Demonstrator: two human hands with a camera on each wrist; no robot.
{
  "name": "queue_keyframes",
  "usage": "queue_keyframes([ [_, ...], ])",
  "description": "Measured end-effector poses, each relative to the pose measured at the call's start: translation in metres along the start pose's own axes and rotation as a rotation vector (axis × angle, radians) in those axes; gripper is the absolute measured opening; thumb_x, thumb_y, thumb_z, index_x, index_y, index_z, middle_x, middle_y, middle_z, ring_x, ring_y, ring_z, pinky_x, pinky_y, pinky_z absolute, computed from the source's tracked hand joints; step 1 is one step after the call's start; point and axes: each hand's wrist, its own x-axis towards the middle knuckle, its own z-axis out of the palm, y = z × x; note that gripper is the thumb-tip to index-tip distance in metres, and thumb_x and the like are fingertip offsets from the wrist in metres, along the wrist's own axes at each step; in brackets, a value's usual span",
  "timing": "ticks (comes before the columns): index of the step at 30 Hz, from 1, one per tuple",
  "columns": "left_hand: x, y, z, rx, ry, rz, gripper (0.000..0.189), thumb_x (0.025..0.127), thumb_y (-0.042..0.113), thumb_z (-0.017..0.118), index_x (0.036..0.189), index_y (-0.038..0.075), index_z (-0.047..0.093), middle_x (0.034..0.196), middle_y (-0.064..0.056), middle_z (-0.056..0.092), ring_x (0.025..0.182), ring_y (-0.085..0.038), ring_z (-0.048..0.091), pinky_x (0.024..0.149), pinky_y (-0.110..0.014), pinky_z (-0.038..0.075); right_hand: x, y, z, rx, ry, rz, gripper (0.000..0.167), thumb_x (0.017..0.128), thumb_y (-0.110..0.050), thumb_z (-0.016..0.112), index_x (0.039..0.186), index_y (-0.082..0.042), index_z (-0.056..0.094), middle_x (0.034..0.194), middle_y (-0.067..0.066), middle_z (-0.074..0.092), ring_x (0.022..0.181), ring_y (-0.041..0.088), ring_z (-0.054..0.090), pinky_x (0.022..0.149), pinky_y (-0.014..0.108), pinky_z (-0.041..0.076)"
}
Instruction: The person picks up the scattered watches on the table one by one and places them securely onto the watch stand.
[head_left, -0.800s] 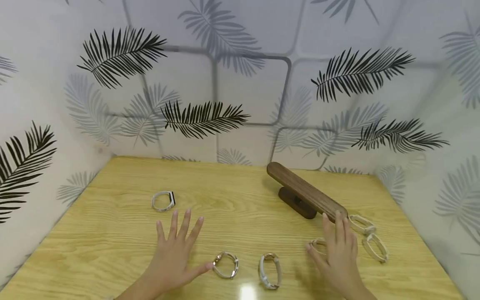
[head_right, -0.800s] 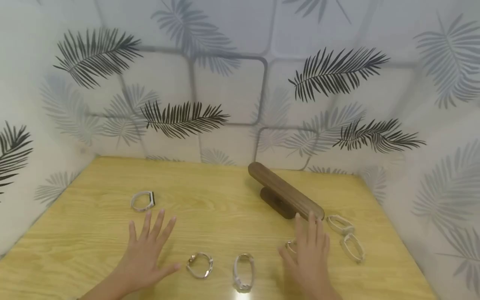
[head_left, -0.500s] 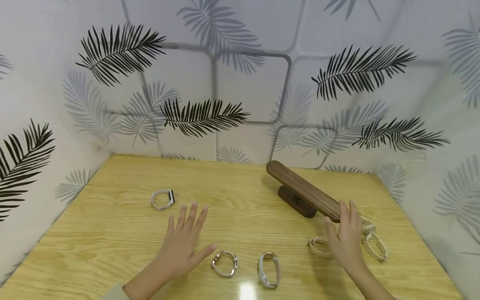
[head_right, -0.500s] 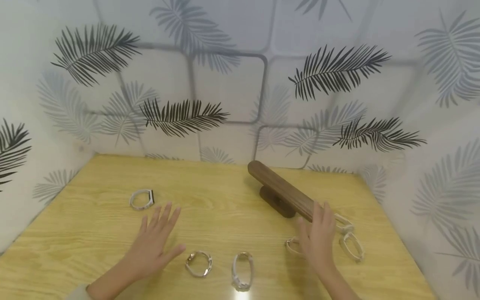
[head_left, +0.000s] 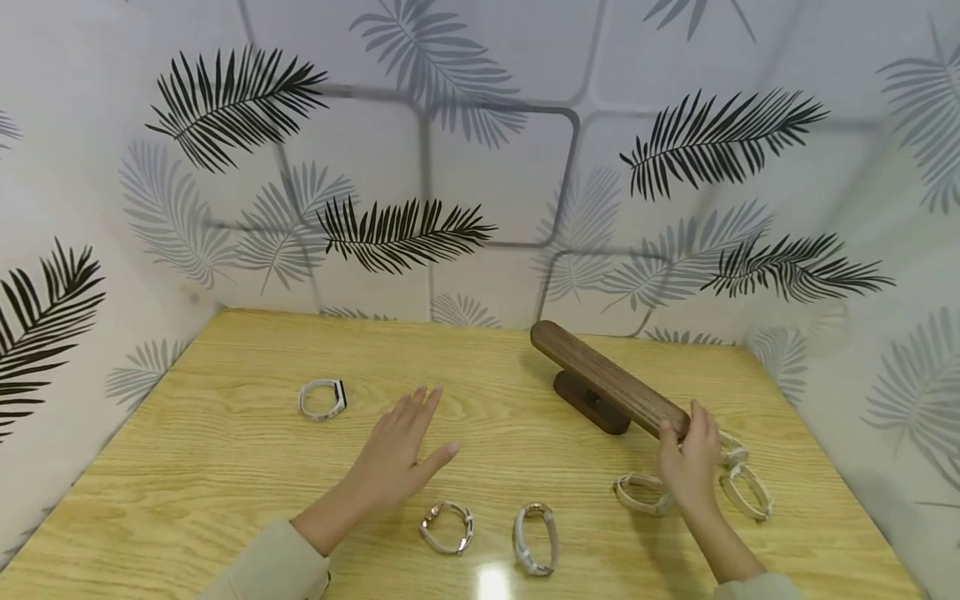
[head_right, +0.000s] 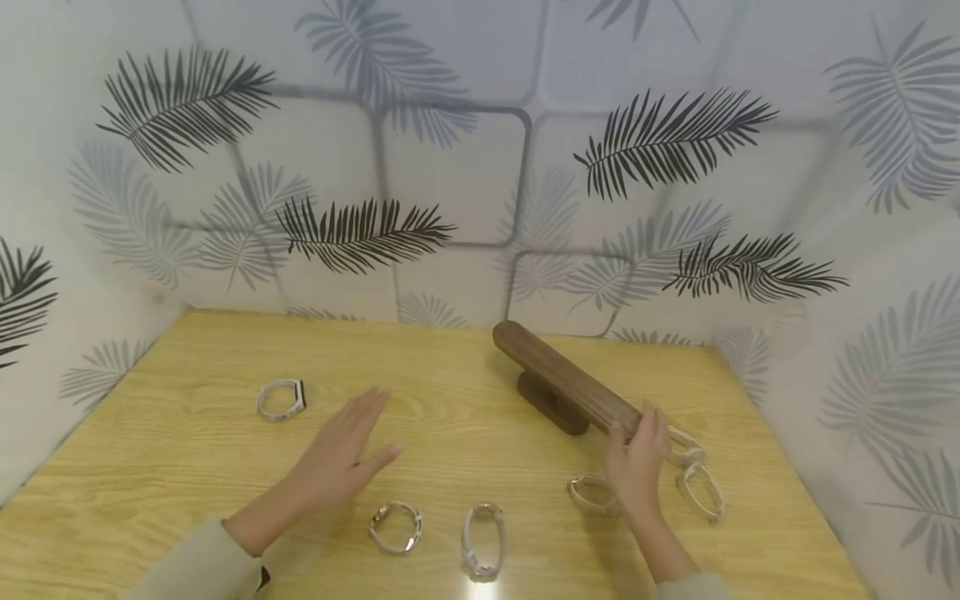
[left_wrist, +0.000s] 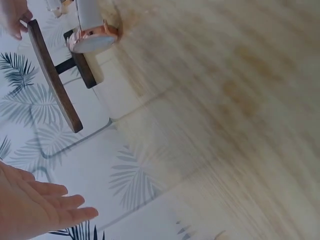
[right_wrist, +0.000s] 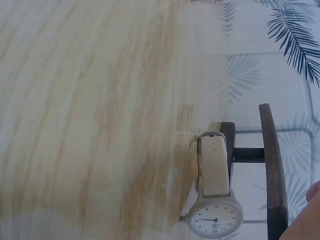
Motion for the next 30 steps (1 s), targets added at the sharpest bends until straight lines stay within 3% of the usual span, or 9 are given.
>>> queue_keyframes([
  [5,0.028,0.000,0.000,-0.166,-0.023,-0.053,0.072,0.096,0.047,0.044,0.149,0.006,0.017,0.153,-0.018,0.020,0.139,-0.039,0.022,0.112,-0.058,0.023,0.008,0.004,0.003,0.043,-0.013,0.104,0.056,0.099,-0.008,0.029,0.143,0.014,0.003,0.148,0.037,0.003,0.136,0.052,0.007,0.113,0.060,0.013],
  [11,0.061,0.005,0.001,-0.314,-0.043,-0.101,0.071,0.096,0.044,0.044,0.148,0.003,0.017,0.153,-0.016,0.022,0.141,-0.033,0.023,0.115,-0.050,0.023,0.009,0.009,0.006,0.079,0.003,0.134,0.055,0.099,-0.008,0.028,0.143,0.014,0.003,0.146,0.038,0.007,0.136,0.051,0.011,0.114,0.057,0.015],
  [21,0.101,0.022,0.010,-0.562,-0.126,-0.232,0.067,0.099,0.043,0.038,0.149,0.005,0.016,0.151,-0.023,0.023,0.136,-0.044,0.026,0.111,-0.055,0.028,0.008,0.012,0.005,0.101,0.035,0.144,0.057,0.098,-0.006,0.037,0.142,0.015,0.009,0.142,0.038,0.020,0.129,0.050,0.028,0.106,0.056,0.032],
  [26,0.116,0.031,0.017,-0.606,-0.135,-0.265,0.068,0.098,0.046,0.038,0.149,0.006,0.016,0.150,-0.024,0.025,0.135,-0.046,0.028,0.109,-0.057,0.030,0.011,0.013,0.003,0.110,0.031,0.152,0.054,0.099,-0.010,0.036,0.143,0.012,0.013,0.140,0.035,0.025,0.125,0.045,0.032,0.101,0.050,0.037],
  [30,0.125,0.035,0.024,-0.623,-0.123,-0.288,0.068,0.098,0.046,0.038,0.149,0.007,0.016,0.150,-0.023,0.025,0.135,-0.044,0.028,0.109,-0.057,0.030,0.012,0.016,0.000,0.131,0.014,0.172,0.055,0.100,-0.012,0.036,0.144,0.010,0.011,0.143,0.034,0.022,0.128,0.045,0.029,0.106,0.050,0.034],
])
